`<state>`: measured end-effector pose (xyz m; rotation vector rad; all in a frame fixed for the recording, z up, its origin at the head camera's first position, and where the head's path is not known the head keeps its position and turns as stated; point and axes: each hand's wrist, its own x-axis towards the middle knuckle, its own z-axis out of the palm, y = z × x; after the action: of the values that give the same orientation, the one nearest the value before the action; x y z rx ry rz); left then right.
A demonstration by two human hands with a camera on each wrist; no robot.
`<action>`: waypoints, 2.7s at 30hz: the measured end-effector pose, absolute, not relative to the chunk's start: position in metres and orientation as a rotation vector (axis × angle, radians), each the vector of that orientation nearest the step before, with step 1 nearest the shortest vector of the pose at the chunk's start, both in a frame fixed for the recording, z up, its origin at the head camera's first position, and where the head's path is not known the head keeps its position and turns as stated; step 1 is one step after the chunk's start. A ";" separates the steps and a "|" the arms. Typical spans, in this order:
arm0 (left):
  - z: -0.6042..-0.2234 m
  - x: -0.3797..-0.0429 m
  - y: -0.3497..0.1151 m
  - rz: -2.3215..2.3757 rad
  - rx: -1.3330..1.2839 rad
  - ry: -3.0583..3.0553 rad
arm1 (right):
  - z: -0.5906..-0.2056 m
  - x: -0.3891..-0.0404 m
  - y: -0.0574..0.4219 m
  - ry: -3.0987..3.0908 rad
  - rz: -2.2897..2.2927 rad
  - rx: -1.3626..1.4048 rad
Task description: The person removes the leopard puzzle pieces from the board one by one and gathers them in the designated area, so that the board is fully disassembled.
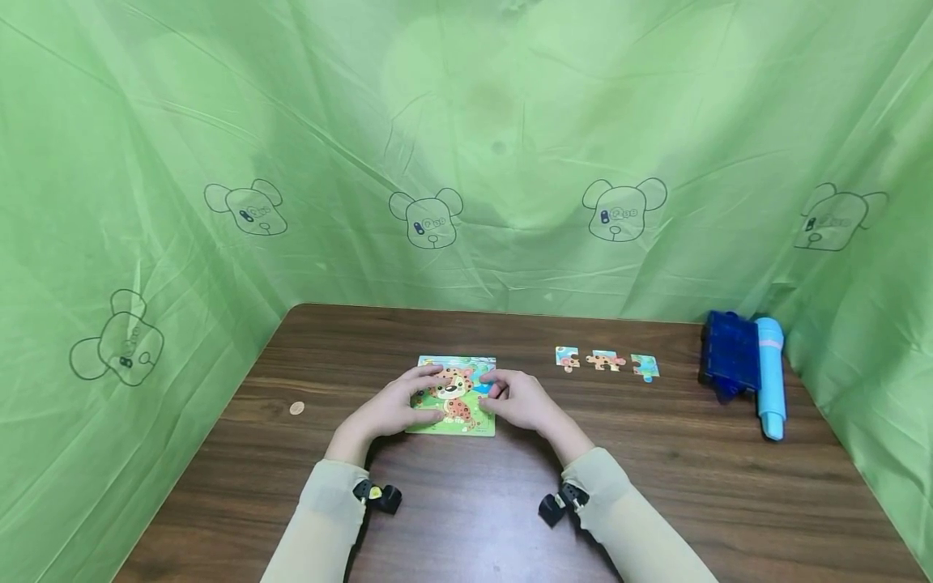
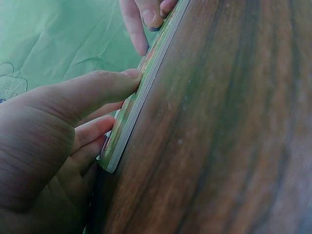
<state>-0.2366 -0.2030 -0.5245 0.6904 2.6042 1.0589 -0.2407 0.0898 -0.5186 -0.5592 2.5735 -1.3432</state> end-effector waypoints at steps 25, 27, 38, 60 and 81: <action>-0.526 -0.238 -0.202 1.147 0.665 2.549 | -0.519 -0.239 0.085 2.565 -1.391 -0.470; -0.526 -0.238 -0.202 1.150 0.666 2.547 | -0.519 -0.239 0.085 2.563 -1.390 -0.470; -0.525 -0.237 -0.201 1.137 0.669 2.549 | -0.519 -0.239 0.085 2.555 -1.408 -0.459; -0.527 -0.236 -0.202 1.142 0.671 2.541 | -0.522 -0.239 0.085 2.562 -1.431 -0.475; -0.526 -0.237 -0.200 1.149 0.652 2.545 | -0.519 -0.241 0.095 2.475 -1.510 -0.592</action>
<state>-0.2370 -0.1999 -0.5260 0.6522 2.5446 1.1495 -0.2410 0.0946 -0.5187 -0.5922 2.4746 -1.5096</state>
